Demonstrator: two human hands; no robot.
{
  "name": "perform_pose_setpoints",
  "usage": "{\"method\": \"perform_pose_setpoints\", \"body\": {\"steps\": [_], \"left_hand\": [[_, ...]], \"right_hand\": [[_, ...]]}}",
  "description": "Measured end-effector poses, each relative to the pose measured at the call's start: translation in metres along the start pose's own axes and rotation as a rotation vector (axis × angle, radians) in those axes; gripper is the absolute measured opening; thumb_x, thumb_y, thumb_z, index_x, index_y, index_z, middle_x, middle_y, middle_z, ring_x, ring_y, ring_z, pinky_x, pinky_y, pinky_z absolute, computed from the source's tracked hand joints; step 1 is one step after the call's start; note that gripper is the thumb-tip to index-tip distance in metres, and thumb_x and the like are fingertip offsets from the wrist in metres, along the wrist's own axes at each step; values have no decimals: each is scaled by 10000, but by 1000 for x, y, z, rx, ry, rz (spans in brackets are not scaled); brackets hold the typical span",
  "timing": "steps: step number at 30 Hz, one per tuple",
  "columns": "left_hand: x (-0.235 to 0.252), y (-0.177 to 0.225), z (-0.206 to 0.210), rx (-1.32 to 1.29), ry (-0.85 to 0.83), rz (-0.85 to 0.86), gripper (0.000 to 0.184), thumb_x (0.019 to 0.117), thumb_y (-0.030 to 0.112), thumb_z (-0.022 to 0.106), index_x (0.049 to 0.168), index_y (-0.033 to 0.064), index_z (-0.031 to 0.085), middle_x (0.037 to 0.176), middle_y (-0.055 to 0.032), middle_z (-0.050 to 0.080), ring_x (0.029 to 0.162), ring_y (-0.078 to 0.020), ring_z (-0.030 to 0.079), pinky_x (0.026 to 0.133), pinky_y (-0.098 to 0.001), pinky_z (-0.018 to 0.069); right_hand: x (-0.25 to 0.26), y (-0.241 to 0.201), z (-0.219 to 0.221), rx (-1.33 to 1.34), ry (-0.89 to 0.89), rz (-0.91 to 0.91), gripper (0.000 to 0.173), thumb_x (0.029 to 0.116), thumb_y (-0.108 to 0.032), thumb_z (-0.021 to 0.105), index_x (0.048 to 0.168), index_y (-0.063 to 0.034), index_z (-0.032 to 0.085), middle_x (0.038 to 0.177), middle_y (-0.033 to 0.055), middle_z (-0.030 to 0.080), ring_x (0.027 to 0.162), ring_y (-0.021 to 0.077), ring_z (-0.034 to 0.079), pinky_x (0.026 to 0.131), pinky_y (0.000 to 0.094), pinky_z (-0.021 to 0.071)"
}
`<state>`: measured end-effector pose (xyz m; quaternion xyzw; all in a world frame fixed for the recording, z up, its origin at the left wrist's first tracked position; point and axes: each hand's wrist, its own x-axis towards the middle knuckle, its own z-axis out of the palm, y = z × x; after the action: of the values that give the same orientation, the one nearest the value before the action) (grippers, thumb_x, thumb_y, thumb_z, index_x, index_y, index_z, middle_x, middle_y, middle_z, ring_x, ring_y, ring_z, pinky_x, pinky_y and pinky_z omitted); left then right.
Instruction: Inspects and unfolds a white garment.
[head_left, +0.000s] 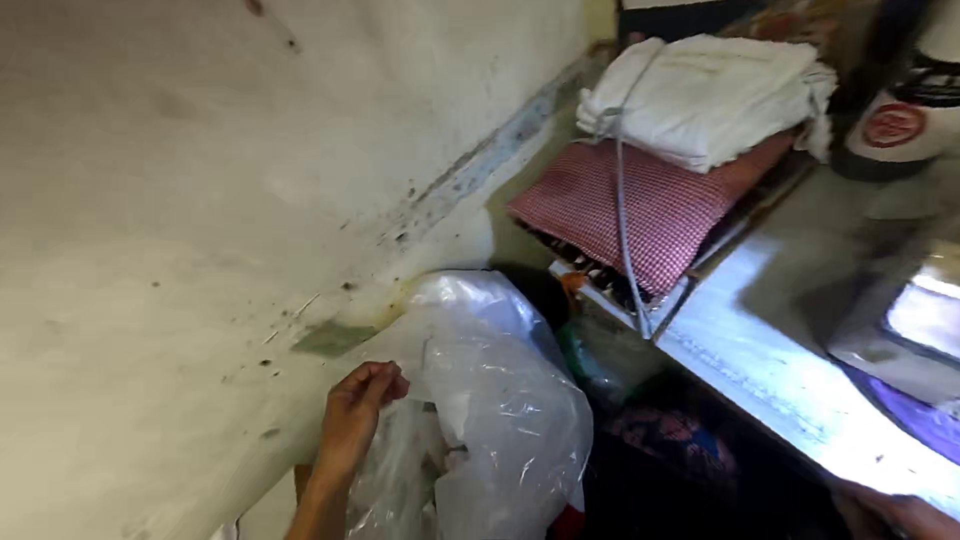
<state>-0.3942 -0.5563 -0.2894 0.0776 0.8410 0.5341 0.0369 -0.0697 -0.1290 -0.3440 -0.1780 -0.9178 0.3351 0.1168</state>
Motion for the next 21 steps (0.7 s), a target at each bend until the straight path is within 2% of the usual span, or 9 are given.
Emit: {"method": "perform_pose_setpoints", "body": {"steps": [2, 5, 7, 9, 11, 15, 16, 18, 21], "left_hand": [[-16, -30, -8, 135, -118, -314, 252, 1055, 141, 516, 1061, -56, 671, 919, -135, 735, 818, -220, 737, 788, -396, 630], [-22, -84, 8, 345, -437, -620, 394, 1050, 310, 586, 1252, -23, 643, 1166, -200, 696, 1032, -305, 711, 912, -494, 581], [-20, -115, 20, 477, -442, -606, 476, 1006, 419, 644, 1228, -1, 662, 1137, -204, 698, 1009, -331, 708, 902, -528, 574], [-22, -119, 33, 546, -463, -557, 472, 979, 411, 683, 1172, -20, 674, 1049, -207, 710, 942, -333, 712, 882, -531, 571], [-33, -111, 46, 588, -599, -527, 448, 944, 363, 732, 1168, -22, 680, 1053, -212, 707, 971, -338, 699, 912, -542, 553], [-69, -107, 64, 818, -757, -308, 546, 881, 272, 760, 1350, 27, 624, 1390, -217, 598, 1318, -376, 549, 1115, -558, 424], [-73, -106, 66, 853, -748, -271, 523, 887, 249, 737, 1347, 24, 628, 1406, -221, 586, 1334, -381, 536, 1125, -554, 414], [-74, -100, 66, 880, -761, -253, 404, 909, 209, 699, 1256, 5, 666, 1278, -228, 654, 1226, -378, 612, 1058, -550, 470], [-73, -89, 64, 804, -927, -302, 253, 940, 111, 660, 1143, -39, 664, 1078, -250, 686, 1042, -392, 667, 934, -569, 512]], "right_hand": [[20, 4, 4, -6, 15, -35, 288, 1037, -130, 559, 1204, 65, 688, 1010, 262, 708, 895, 357, 708, 805, 475, 580], [34, 18, 7, -26, 24, -23, 295, 1021, -122, 550, 1208, 64, 683, 1014, 253, 711, 873, 348, 706, 786, 484, 578], [34, 28, 8, -8, 54, 2, 304, 998, -94, 539, 1201, 85, 676, 1007, 263, 707, 863, 347, 701, 785, 489, 570], [29, 40, 11, 55, 88, 59, 319, 977, -77, 526, 1203, 102, 665, 1010, 264, 705, 867, 324, 697, 799, 473, 571], [22, 52, 15, 109, 124, 102, 314, 993, -83, 529, 1202, 112, 658, 1018, 260, 706, 880, 290, 697, 820, 439, 573], [23, 54, 23, 125, 198, 131, 305, 1025, -112, 537, 1189, 109, 668, 970, 247, 707, 827, 227, 687, 781, 371, 573], [24, 54, 24, 112, 212, 133, 303, 1025, -114, 542, 1183, 110, 672, 967, 249, 711, 823, 229, 693, 780, 371, 577], [24, 54, 26, 95, 232, 131, 299, 1024, -112, 549, 1178, 112, 673, 967, 251, 712, 829, 237, 693, 787, 371, 575], [22, 56, 29, 71, 258, 113, 296, 1021, -122, 555, 1164, 104, 682, 949, 237, 715, 818, 237, 693, 779, 370, 574]]}}
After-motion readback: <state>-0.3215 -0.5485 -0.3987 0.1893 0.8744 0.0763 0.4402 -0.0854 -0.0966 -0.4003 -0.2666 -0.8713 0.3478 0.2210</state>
